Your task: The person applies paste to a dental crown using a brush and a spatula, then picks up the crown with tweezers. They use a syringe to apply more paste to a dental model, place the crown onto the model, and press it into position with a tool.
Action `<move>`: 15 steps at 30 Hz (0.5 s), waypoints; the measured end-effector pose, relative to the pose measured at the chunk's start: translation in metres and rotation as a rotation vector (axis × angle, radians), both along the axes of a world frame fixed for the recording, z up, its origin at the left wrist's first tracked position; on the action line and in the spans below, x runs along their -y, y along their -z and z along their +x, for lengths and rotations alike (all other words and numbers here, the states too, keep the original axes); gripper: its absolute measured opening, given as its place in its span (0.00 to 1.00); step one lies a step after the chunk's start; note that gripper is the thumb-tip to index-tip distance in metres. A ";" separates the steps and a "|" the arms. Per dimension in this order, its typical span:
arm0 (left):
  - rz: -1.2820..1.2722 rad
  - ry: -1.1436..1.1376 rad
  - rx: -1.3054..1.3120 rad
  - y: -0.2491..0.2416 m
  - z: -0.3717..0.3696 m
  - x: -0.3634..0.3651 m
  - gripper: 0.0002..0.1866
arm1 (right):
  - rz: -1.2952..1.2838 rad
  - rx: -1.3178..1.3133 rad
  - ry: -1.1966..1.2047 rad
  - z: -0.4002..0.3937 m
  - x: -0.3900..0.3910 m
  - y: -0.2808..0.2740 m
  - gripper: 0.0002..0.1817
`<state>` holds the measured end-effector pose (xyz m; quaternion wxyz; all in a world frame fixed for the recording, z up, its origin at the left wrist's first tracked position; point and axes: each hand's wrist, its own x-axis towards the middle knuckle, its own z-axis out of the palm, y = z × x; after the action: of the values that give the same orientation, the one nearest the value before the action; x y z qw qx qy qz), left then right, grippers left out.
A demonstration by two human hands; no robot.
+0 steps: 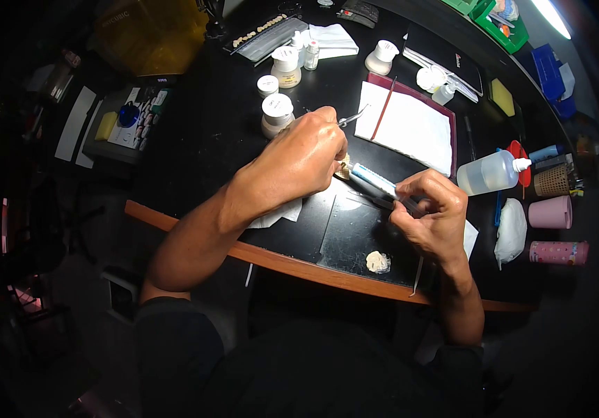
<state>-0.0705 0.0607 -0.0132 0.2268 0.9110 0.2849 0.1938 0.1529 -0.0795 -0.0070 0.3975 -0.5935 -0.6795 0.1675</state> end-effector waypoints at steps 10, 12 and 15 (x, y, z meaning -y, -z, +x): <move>-0.006 -0.003 -0.001 -0.002 0.000 0.001 0.10 | 0.005 -0.007 -0.004 -0.001 0.000 0.000 0.09; -0.004 -0.004 -0.001 -0.002 0.000 0.000 0.10 | 0.005 -0.010 -0.009 -0.001 0.000 -0.001 0.09; 0.008 -0.003 0.002 0.000 0.000 0.000 0.10 | -0.008 0.018 0.008 -0.001 -0.001 -0.002 0.07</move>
<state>-0.0710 0.0610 -0.0136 0.2230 0.9112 0.2854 0.1962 0.1515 -0.0787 -0.0053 0.3896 -0.5994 -0.6799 0.1634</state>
